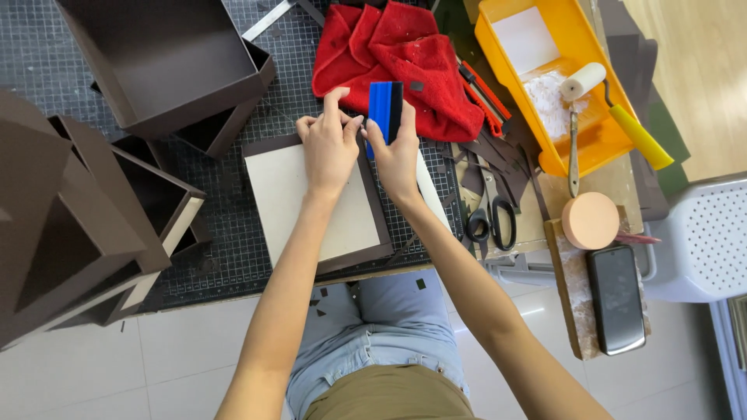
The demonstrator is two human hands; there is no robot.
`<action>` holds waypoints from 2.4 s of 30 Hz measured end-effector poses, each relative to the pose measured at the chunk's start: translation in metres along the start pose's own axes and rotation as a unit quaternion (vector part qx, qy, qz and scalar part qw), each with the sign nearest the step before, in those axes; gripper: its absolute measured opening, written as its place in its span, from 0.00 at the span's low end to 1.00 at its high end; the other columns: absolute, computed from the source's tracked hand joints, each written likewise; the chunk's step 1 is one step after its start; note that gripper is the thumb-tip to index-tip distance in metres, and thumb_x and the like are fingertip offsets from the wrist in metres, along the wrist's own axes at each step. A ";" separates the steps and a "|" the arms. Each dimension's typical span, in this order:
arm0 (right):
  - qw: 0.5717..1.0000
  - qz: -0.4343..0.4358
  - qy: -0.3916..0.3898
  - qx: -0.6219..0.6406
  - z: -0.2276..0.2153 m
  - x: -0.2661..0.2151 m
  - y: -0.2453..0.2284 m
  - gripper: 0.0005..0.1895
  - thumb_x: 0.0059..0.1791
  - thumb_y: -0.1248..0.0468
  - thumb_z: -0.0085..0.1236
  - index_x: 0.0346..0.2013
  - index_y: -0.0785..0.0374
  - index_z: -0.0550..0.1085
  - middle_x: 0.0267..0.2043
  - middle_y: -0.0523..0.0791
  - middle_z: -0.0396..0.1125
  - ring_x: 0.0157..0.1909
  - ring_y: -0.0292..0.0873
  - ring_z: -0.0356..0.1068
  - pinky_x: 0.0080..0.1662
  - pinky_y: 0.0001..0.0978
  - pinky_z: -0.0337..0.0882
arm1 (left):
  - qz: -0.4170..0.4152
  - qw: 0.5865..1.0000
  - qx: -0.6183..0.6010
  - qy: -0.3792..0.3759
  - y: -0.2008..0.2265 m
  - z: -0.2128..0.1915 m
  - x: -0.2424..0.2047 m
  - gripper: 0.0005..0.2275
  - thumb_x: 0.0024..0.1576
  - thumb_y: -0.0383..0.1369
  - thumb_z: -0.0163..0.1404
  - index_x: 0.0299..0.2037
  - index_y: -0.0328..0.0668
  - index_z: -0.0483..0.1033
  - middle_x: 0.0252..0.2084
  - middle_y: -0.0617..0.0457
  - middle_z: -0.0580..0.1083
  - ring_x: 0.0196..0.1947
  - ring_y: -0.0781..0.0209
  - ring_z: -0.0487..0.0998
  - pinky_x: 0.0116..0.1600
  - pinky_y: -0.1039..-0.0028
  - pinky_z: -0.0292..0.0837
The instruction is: Assembling cardboard boxes by applying glue to flaps, folding them, and trimming excess material with scissors.
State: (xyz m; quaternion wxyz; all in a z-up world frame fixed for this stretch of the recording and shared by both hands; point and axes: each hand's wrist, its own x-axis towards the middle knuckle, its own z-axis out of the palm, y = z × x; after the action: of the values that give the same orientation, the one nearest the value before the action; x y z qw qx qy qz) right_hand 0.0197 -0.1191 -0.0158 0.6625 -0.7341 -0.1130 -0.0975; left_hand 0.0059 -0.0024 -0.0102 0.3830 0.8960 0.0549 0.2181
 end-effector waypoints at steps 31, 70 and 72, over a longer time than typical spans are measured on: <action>0.853 -0.182 -0.195 -0.449 -0.076 -0.037 -0.037 0.27 0.56 0.46 0.49 0.70 0.41 0.64 0.38 0.37 0.60 0.43 0.40 0.63 0.49 0.39 0.52 | -0.017 0.999 -0.007 -0.041 0.008 -0.014 0.002 0.32 0.53 0.34 0.65 0.63 0.45 0.59 0.34 0.55 0.79 0.40 0.54 0.81 0.61 0.55 0.52; 0.857 -0.174 -0.184 -0.449 -0.091 -0.112 -0.086 0.24 0.54 0.54 0.58 0.65 0.38 0.68 0.34 0.33 0.57 0.38 0.36 0.58 0.47 0.35 0.47 | 0.039 0.999 0.007 0.008 0.001 -0.008 0.002 0.27 0.53 0.32 0.64 0.60 0.47 0.63 0.30 0.64 0.75 0.34 0.66 0.79 0.54 0.66 0.56; 0.830 -0.328 -0.120 -0.435 -0.082 -0.093 -0.078 0.17 0.53 0.56 0.62 0.57 0.43 0.75 0.39 0.34 0.69 0.37 0.35 0.63 0.49 0.35 0.45 | 0.058 0.998 -0.014 0.019 -0.004 -0.005 0.002 0.24 0.54 0.31 0.62 0.59 0.49 0.66 0.29 0.68 0.76 0.32 0.66 0.78 0.53 0.68 0.56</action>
State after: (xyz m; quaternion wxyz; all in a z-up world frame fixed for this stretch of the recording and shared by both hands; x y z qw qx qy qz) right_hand -0.0921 -0.1965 0.0397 0.1856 -0.8721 -0.3717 -0.2587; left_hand 0.0063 0.0043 -0.0095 0.3811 0.8879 0.0072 0.2577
